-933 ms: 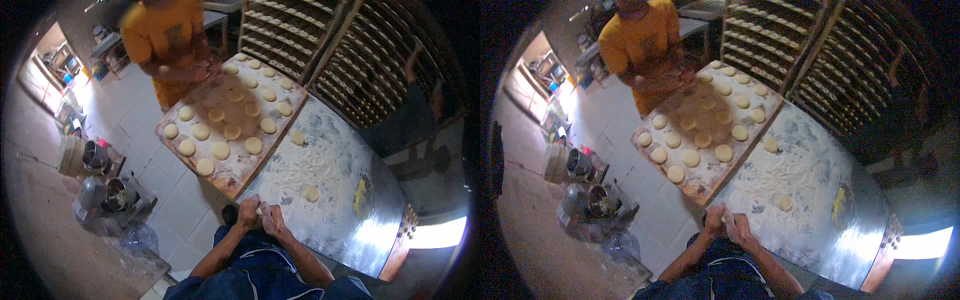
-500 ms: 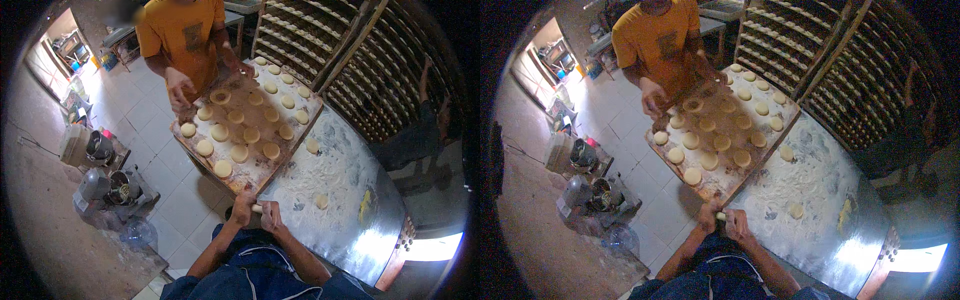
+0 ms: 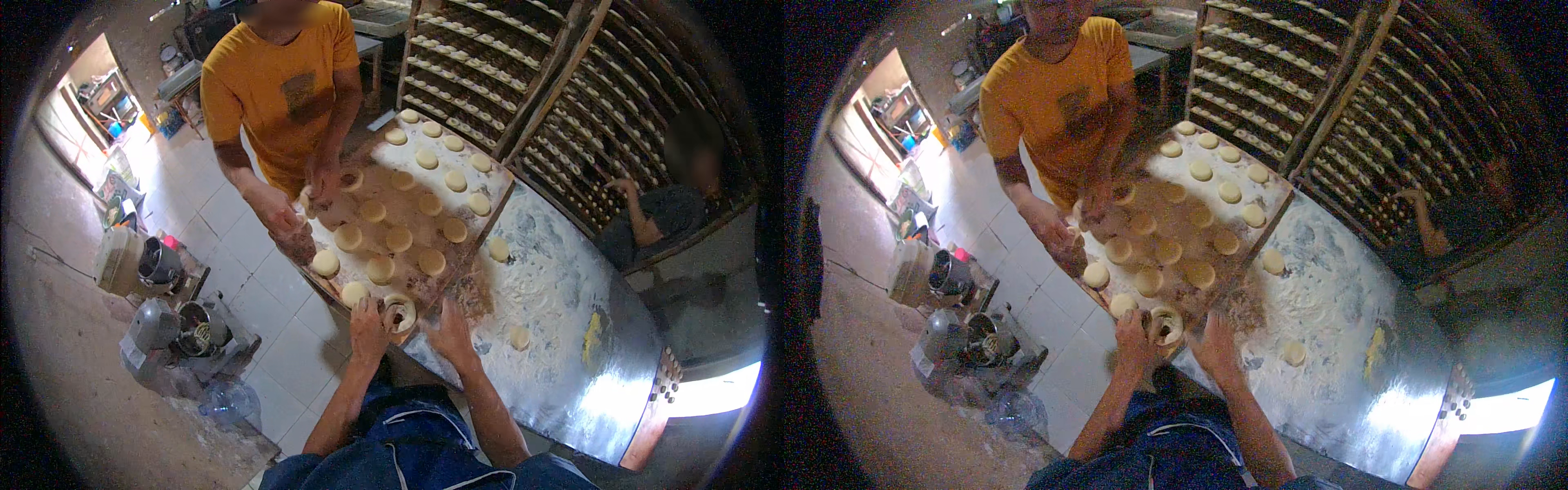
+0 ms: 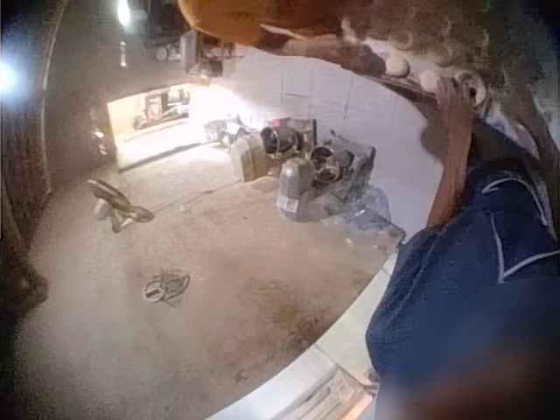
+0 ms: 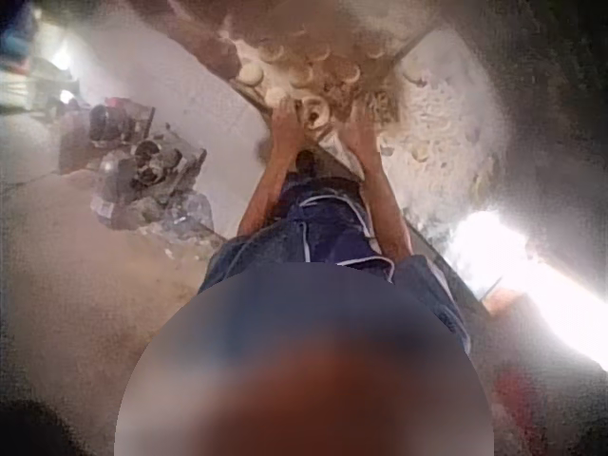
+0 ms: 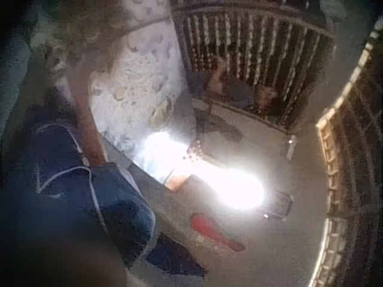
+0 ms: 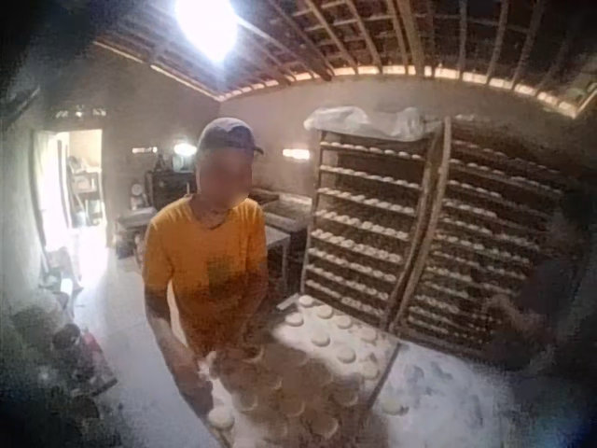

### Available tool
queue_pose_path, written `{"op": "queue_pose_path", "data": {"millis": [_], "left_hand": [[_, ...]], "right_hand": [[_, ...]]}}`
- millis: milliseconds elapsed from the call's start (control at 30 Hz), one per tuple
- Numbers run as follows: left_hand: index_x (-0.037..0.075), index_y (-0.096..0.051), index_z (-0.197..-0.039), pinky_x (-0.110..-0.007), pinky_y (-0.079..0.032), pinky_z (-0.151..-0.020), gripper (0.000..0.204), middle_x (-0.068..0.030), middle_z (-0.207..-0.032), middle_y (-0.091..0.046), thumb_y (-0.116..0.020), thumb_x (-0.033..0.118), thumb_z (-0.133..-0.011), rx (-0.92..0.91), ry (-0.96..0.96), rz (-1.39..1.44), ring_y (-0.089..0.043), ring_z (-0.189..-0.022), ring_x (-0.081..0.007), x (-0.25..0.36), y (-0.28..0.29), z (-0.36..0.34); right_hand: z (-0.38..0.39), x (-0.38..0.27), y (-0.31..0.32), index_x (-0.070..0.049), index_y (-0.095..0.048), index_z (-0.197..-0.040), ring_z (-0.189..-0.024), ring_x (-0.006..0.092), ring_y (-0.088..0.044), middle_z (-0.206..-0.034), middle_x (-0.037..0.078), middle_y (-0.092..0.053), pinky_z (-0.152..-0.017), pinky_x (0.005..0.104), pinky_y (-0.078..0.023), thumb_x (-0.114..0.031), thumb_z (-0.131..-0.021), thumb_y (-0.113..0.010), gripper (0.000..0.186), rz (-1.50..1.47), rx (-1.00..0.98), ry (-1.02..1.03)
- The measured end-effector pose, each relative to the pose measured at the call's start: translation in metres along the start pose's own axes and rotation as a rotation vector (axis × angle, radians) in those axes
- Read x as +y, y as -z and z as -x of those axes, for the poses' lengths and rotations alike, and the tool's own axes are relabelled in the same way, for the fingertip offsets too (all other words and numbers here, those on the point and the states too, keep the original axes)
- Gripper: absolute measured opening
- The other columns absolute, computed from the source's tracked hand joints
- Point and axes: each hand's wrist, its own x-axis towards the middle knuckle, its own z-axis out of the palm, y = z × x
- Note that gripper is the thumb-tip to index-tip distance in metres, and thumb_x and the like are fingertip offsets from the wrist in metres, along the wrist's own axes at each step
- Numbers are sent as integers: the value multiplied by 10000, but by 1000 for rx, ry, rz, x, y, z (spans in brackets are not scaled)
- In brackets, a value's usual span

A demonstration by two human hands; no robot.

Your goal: The person shapes dough pieces into ring forms by hand and places them on a wooden board. Two coworkers also shape dough and arrange the finished rings on trays and racks.

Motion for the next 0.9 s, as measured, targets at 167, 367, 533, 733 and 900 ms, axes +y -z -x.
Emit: {"op": "queue_pose_path", "data": {"millis": [167, 367, 533, 733, 900], "left_hand": [[11, -604, -1025, -470, -452, -762, 278, -171, -954, -558, -679, 134, -787, 0, 207, 147, -544, -939, -365, -6, -14, 3], [-40, -554, -1167, -499, -435, -860, 410, -259, -1152, -557, -668, 110, -802, -82, 289, -143, -516, -1064, -427, -73, -35, 3], [-16, -489, -1217, -499, -444, -889, 457, -216, -1131, -563, -689, 105, -825, -105, 44, -150, -534, -1040, -387, -75, -17, -4], [24, -505, -1031, -406, -466, -796, 329, -132, -991, -544, -737, 101, -810, -171, 293, 288, -567, -899, -302, -6, 32, 24], [29, -497, -1099, -378, -471, -793, 421, -130, -993, -533, -761, 178, -807, -329, 199, 727, -552, -904, -254, 82, -38, 59]], "right_hand": [[-68, 27, -15, 89, -474, -1253, -1242, 446, -441, -1377, 298, -420, -1045, 556, -341, -179, -874, -572, 474, 231, 320, 414], [-101, 53, -63, 8, -516, -1228, -1110, 435, -513, -1208, 259, -518, -942, 522, -418, -165, -856, -611, 421, 98, 358, 219], [-65, 50, -91, -51, -526, -1227, -1030, 418, -561, -1092, 220, -591, -867, 488, -456, -212, -836, -663, 445, -208, 319, 77], [68, 40, -16, -73, -671, -1071, -912, 332, -642, -1004, 158, -670, -799, 406, -505, -105, -789, -713, 287, -500, 145, -86], [148, 135, 81, -65, -711, -988, -783, 239, -683, -875, 130, -706, -711, 341, -539, -98, -792, -723, 199, -298, 353, -361]]}}
